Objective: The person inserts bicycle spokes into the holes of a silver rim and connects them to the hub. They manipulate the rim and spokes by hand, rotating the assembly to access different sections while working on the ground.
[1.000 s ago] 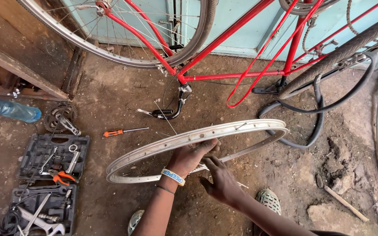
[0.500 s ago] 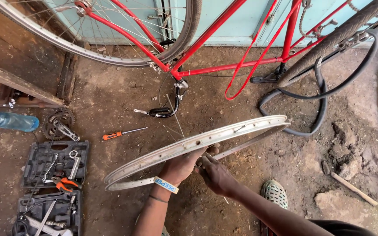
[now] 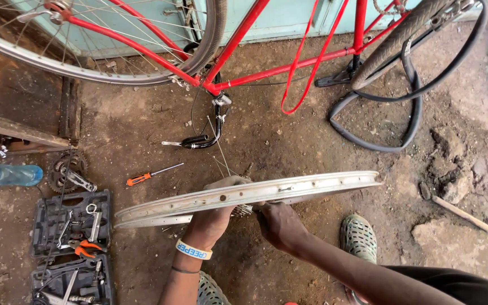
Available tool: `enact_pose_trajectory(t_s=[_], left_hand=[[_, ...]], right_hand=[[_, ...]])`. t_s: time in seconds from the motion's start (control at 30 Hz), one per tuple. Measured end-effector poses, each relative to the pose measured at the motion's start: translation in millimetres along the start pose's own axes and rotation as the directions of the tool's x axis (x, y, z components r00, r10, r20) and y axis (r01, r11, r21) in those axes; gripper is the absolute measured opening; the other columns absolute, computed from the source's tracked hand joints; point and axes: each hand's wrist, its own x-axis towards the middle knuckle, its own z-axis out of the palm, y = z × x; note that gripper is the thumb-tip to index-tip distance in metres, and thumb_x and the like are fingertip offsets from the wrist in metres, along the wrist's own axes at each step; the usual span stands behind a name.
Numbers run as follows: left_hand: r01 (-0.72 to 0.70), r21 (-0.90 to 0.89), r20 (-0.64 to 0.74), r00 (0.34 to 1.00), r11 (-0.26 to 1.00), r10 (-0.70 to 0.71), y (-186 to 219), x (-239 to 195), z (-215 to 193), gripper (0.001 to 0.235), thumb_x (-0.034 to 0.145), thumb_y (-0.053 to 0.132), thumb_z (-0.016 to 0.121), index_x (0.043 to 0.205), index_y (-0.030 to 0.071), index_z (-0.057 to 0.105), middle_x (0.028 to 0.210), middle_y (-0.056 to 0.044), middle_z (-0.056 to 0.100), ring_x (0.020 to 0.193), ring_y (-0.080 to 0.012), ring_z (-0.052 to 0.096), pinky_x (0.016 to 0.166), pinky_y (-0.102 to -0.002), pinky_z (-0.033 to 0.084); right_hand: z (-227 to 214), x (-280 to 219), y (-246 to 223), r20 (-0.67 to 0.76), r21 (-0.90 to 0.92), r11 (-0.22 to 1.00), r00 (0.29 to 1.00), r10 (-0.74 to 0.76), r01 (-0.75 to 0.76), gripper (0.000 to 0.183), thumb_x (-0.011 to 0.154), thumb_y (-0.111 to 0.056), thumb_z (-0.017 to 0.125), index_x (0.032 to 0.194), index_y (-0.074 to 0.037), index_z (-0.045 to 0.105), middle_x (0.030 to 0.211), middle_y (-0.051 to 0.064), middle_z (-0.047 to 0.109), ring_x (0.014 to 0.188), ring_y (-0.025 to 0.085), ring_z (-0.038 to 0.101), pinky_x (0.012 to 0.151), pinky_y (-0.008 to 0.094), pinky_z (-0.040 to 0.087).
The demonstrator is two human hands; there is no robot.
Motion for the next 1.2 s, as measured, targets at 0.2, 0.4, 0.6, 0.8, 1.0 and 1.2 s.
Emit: enact_pose_trajectory(t_s=[0.2, 0.4, 0.6, 0.8, 1.0, 1.2], left_hand=[[0.012, 0.098, -0.017, 1.000, 0.995, -0.010, -1.0, -6.8, -2.2, 0.029, 0.087, 0.033, 0.069, 0.102, 0.009, 0.074, 0.096, -0.002, 0.077, 0.089, -0.0113, 0.069, 0.080, -0.027, 0.056], [0.018, 0.136, 0.031, 0.999, 0.991, -0.023, 1.3, -5.7, 0.4, 0.023, 0.085, 0.026, 0.076, 0.101, 0.009, 0.074, 0.099, -0.004, 0.078, 0.092, -0.0142, 0.072, 0.083, -0.028, 0.059], [0.057, 0.211, 0.040, 0.997, 0.976, -0.067, -35.0, -5.2, -5.5, 0.026, 0.094, 0.026, 0.063, 0.113, 0.011, 0.072, 0.115, -0.003, 0.076, 0.114, -0.0183, 0.069, 0.103, -0.034, 0.052], [0.171, 0.098, -0.149, 0.977, 0.980, -0.155, -54.3, 0.4, -0.6, 0.022, 0.093, 0.015, 0.065, 0.107, 0.002, 0.077, 0.108, -0.012, 0.080, 0.104, -0.0227, 0.075, 0.094, -0.035, 0.064], [0.171, 0.351, -0.196, 0.975, 0.921, -0.107, -55.7, -5.0, -9.6, 0.025, 0.097, 0.026, 0.065, 0.086, 0.011, 0.049, 0.082, -0.003, 0.051, 0.082, -0.0174, 0.048, 0.077, -0.035, 0.039], [0.089, 0.283, -0.134, 0.990, 0.955, -0.053, -24.0, 1.4, -0.9, 0.027, 0.099, 0.012, 0.056, 0.107, 0.002, 0.080, 0.100, -0.020, 0.079, 0.106, -0.0280, 0.069, 0.099, -0.052, 0.053]], right_hand=[[4.5, -6.8, -4.1, 0.094, -0.008, 0.988, 0.983, 0.156, -0.156, 0.059, 0.105, -0.056, 0.008, 0.081, -0.019, 0.048, 0.051, -0.011, 0.033, 0.036, 0.004, 0.026, 0.030, 0.021, 0.021], [14.9, -22.2, 17.4, 0.087, -0.036, 0.995, 0.992, -0.094, 0.097, 0.015, 0.107, -0.005, 0.037, 0.121, 0.001, 0.039, 0.061, 0.005, 0.048, 0.042, 0.015, 0.043, 0.034, 0.025, 0.041], [26.8, -26.1, 33.3, 0.112, -0.081, 0.993, 0.991, -0.079, 0.089, 0.013, 0.109, -0.007, 0.040, 0.098, -0.005, 0.047, 0.059, 0.001, 0.046, 0.039, 0.012, 0.044, 0.030, 0.024, 0.038], [4.4, -22.0, 11.3, 0.085, -0.245, 0.969, 0.996, 0.001, 0.019, 0.065, 0.096, 0.002, 0.046, 0.156, 0.005, 0.021, 0.092, 0.017, 0.054, 0.068, 0.024, 0.055, 0.058, 0.037, 0.050], [-8.6, -17.6, 12.7, 0.117, -0.359, 0.931, 0.993, -0.024, 0.065, 0.043, 0.094, 0.012, 0.049, 0.133, 0.000, 0.036, 0.063, 0.002, 0.050, 0.048, 0.012, 0.038, 0.040, 0.024, 0.037], [-59.5, -27.9, -33.5, 0.129, -0.326, 0.933, 0.971, 0.203, -0.151, 0.047, 0.108, -0.033, 0.029, 0.098, -0.009, 0.068, 0.081, 0.009, 0.065, 0.075, 0.027, 0.064, 0.073, 0.033, 0.051]])
